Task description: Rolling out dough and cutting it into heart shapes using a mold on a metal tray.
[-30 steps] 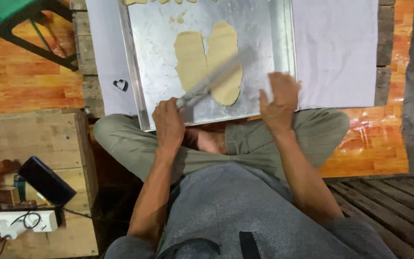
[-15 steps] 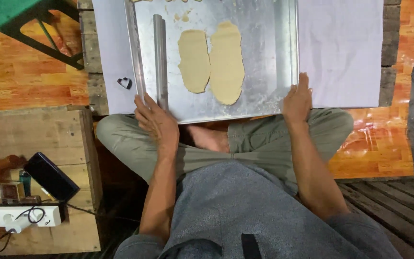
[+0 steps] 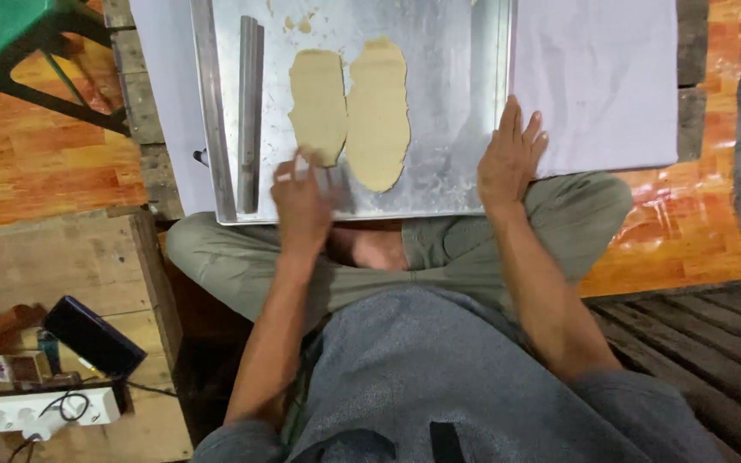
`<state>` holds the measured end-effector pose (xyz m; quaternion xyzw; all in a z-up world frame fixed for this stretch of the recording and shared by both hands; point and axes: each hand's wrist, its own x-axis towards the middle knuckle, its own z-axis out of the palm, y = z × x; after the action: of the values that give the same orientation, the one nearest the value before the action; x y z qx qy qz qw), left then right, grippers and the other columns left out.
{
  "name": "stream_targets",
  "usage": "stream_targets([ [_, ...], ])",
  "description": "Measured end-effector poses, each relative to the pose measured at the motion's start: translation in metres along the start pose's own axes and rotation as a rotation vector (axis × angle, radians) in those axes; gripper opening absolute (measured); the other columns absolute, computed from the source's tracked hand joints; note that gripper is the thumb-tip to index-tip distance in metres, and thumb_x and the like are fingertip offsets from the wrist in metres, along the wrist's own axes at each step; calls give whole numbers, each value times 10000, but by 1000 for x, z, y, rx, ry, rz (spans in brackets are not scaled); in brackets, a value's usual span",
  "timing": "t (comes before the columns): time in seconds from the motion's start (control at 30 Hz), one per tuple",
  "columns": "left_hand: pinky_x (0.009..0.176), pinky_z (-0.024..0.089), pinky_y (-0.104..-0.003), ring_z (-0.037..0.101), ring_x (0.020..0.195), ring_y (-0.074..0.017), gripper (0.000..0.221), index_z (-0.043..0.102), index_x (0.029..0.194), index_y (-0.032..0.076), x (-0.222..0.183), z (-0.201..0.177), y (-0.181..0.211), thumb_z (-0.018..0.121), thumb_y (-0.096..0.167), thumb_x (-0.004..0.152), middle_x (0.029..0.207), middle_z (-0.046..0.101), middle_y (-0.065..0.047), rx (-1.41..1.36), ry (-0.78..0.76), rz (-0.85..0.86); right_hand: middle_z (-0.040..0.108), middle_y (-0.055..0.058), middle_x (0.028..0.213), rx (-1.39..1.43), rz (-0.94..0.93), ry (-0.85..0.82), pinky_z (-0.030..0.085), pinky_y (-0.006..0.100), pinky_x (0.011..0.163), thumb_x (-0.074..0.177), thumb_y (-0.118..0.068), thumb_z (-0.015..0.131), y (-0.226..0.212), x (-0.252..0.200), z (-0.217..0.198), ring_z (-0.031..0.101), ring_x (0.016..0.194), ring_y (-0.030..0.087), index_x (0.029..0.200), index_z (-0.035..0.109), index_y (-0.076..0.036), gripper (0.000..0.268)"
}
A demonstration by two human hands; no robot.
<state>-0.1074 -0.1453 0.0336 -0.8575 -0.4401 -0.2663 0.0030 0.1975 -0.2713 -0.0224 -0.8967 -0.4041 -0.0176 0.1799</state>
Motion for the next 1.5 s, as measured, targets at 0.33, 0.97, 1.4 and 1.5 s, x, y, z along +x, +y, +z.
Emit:
stream_targets([
  [0.33, 984, 348, -443, 490, 1173, -272, 812, 560, 1319, 160, 43, 17, 41, 927, 254, 600, 1281, 544, -38, -155, -444, 374, 536, 190, 1545, 68, -73, 20, 237, 677, 1175, 1073, -43, 491, -10, 3, -23, 339, 1458, 506, 1607, 283, -69, 574],
  [0.97, 902, 417, -380, 521, 871, -236, 146, 629, 1013, 95, 42, 18, 28, 662, 117, 872, 967, 545, -56, -100, -289, 616, 539, 210, 1551, 71, -66, 19, 235, 627, 1209, 1087, -41, 517, -11, 4, -18, 322, 1480, 475, 1604, 280, -51, 569],
  [1.4, 915, 403, -362, 575, 832, -209, 194, 708, 944, 96, 171, -63, 66, 791, 0, 796, 924, 593, -10, -332, -126, 519, 570, 187, 1530, 83, -50, 37, 265, 650, 1190, 1070, -36, 534, -8, 4, -13, 335, 1466, 492, 1605, 274, -78, 596],
  [1.5, 980, 409, -384, 591, 860, -241, 169, 730, 984, 74, 178, -87, 76, 786, 24, 832, 950, 606, -45, -284, -157, 604, 571, 247, 1503, 114, -57, 26, 268, 650, 1180, 1059, -39, 522, -9, 4, -14, 342, 1455, 510, 1596, 297, -44, 582],
])
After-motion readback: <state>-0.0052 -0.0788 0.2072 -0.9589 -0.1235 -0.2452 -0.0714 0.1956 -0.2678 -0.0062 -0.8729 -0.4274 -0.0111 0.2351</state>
